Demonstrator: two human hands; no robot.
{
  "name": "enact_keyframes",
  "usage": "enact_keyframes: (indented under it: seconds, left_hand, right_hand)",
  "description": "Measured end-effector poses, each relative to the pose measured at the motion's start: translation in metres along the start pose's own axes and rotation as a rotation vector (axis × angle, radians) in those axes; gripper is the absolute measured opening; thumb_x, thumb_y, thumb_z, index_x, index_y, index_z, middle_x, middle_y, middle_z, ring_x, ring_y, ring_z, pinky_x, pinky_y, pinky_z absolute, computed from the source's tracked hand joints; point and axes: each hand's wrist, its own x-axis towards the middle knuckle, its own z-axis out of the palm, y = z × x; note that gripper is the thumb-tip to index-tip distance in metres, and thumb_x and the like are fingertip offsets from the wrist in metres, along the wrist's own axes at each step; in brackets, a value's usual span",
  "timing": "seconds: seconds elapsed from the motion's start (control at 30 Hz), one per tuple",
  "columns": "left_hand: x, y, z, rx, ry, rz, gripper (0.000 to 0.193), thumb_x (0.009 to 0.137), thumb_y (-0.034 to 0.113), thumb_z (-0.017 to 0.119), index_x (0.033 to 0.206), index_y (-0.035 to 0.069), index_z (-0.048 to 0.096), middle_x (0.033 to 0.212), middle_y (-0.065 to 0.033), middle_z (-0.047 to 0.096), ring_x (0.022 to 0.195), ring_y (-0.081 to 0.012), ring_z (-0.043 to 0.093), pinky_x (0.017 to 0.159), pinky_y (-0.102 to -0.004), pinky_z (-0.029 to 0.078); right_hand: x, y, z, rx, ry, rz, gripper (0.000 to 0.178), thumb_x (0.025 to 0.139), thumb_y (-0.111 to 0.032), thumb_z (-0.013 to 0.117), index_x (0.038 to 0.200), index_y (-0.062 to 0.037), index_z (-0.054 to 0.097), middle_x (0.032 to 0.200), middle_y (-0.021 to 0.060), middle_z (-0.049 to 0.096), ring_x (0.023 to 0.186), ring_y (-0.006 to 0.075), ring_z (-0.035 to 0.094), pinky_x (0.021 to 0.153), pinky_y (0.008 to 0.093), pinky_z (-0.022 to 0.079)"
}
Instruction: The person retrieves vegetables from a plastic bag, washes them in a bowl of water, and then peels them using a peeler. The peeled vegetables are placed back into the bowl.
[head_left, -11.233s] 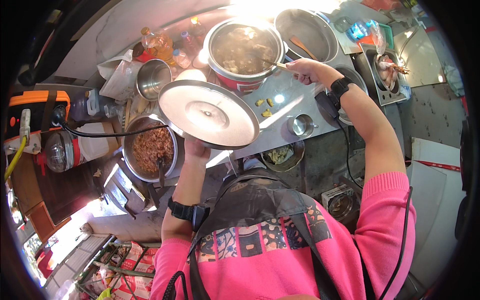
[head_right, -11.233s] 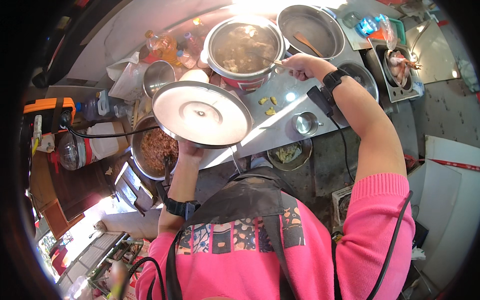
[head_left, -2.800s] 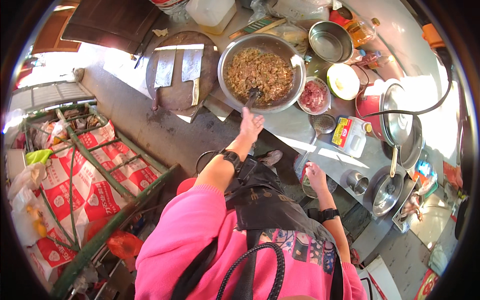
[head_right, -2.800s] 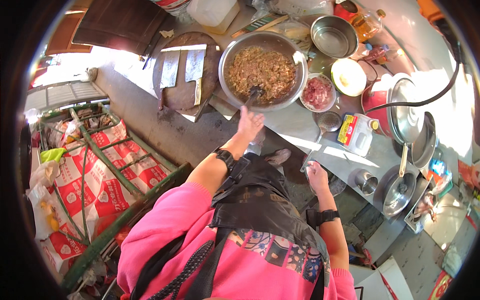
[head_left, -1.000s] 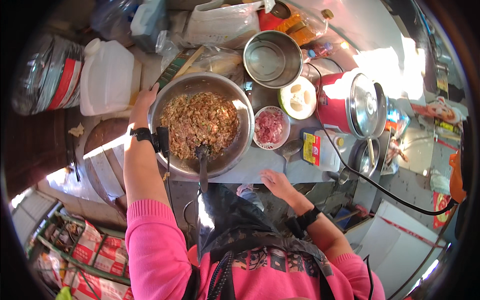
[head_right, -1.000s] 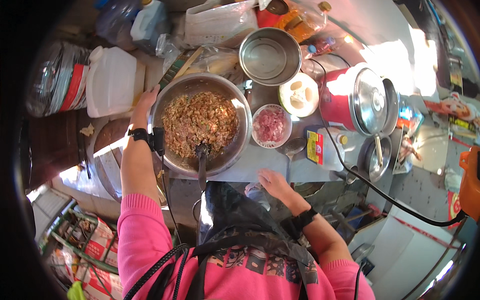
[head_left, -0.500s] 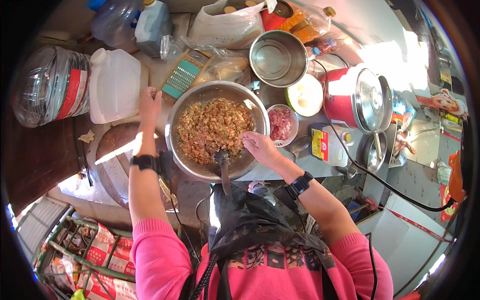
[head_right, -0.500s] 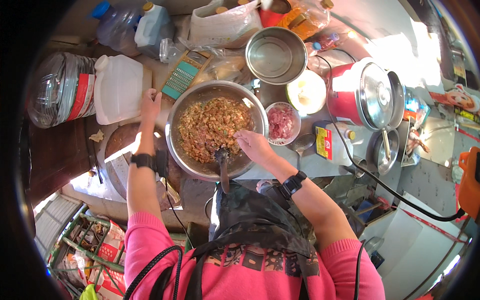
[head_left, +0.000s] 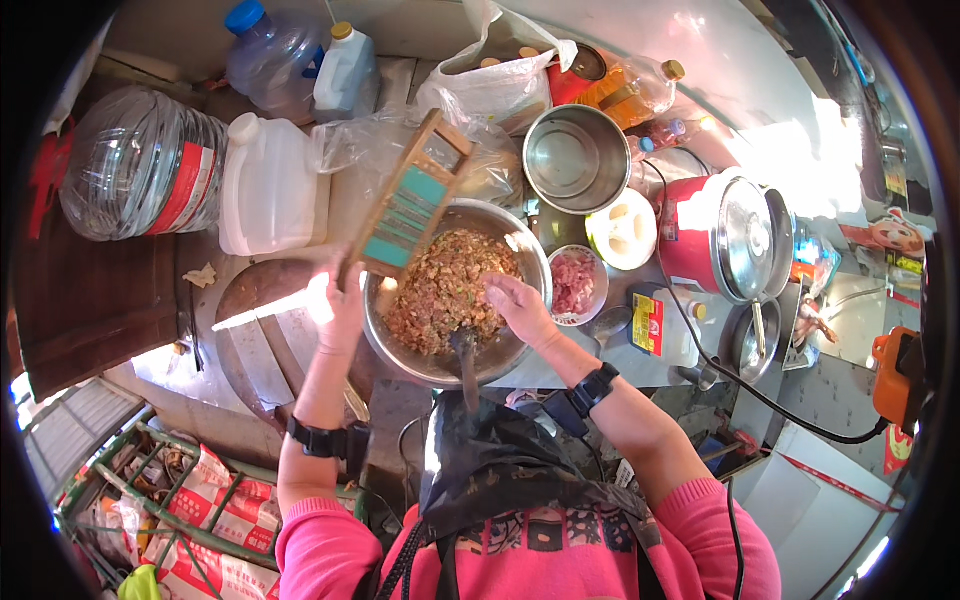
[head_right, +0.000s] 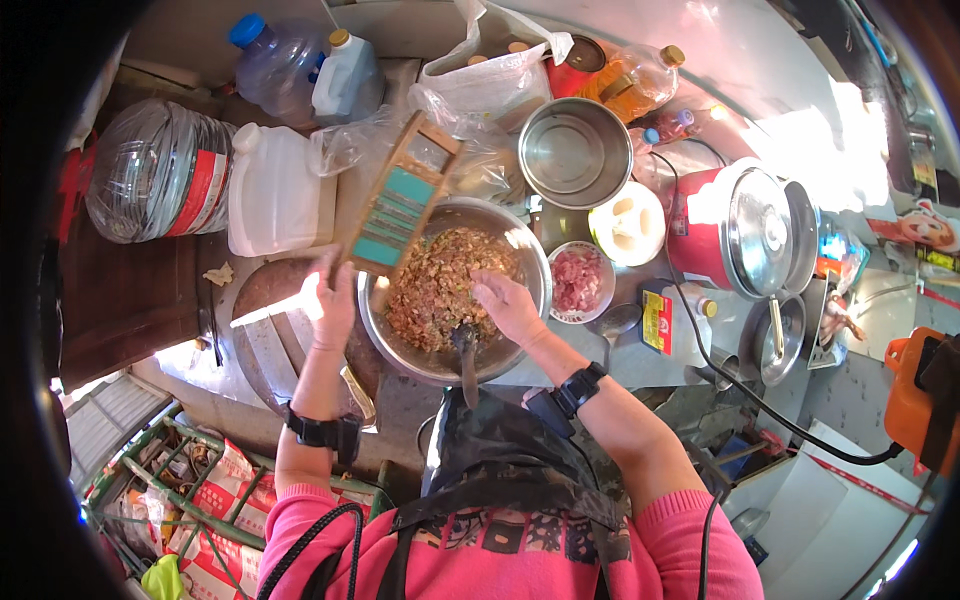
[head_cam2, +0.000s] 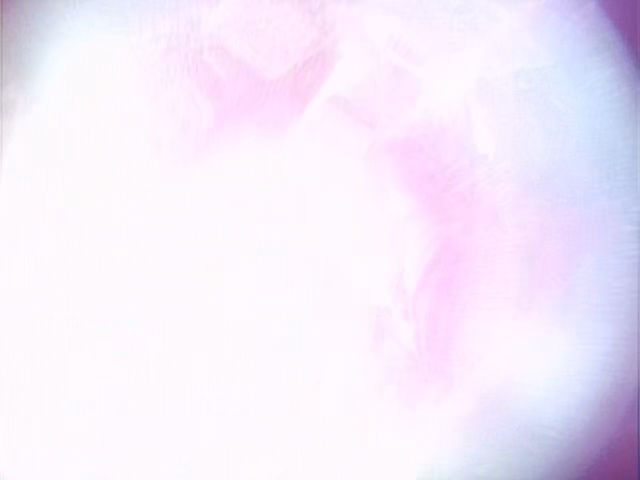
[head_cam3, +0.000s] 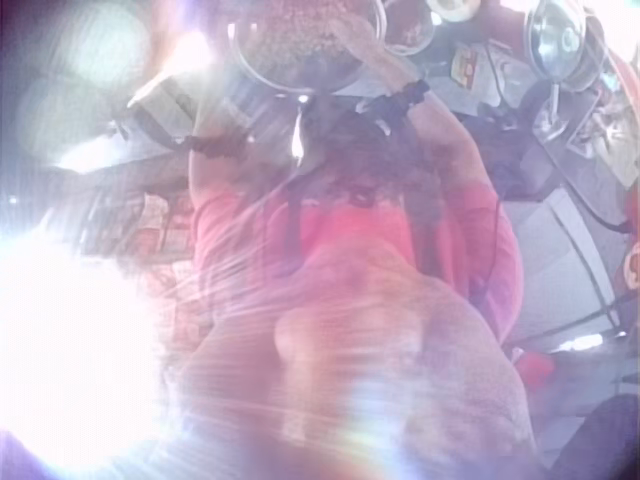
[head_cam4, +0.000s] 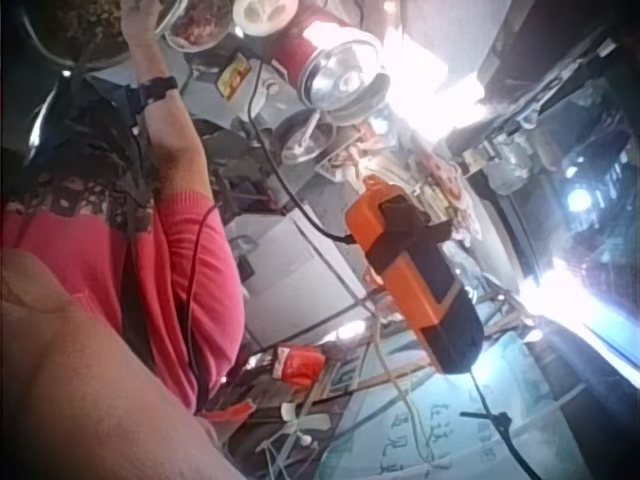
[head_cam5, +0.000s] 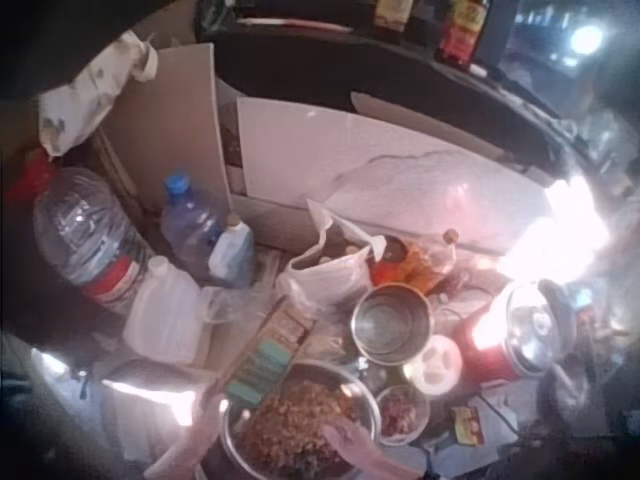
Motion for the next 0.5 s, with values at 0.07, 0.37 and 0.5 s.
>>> enact_keyframes:
  seconds: [0.07,0.37,0.5]
  left_hand:
    - [-0.025,0.019,0.027,-0.327,0.004,-0.263,0.023,0.083,0.012,0.061,0.103,0.001,0.061,0.081,-0.0042,0.061,0.072,-0.0122,0.056,0.068,-0.0247,0.045]
    - [-0.056,0.088,0.115,-0.445,-0.358,-0.011,0.017,0.088,0.011,0.049,0.099,0.001,0.057,0.074,-0.0027,0.054,0.064,-0.0102,0.049,0.056,-0.0254,0.042]
    - [0.050,0.019,0.135,-0.358,-0.059,-0.007,0.028,0.082,0.023,0.056,0.083,-0.005,0.057,0.078,-0.0155,0.061,0.072,-0.0296,0.058,0.067,-0.0369,0.045]
  right_hand:
    - [0.000,-0.005,0.004,0.156,0.007,0.002,0.037,0.092,-0.025,0.050,0.122,-0.0032,0.048,0.096,0.0003,0.059,0.089,0.0095,0.056,0.071,0.0230,0.045]
    - [-0.029,-0.022,-0.030,0.591,0.405,0.181,0.022,0.092,-0.030,0.050,0.096,-0.0083,0.051,0.069,-0.0002,0.054,0.047,0.0091,0.048,0.040,0.0228,0.039]
    - [-0.001,-0.018,-0.098,0.618,0.354,0.280,0.021,0.091,-0.030,0.050,0.090,-0.0086,0.051,0.053,-0.0025,0.044,0.039,0.0066,0.041,0.035,0.0215,0.032]
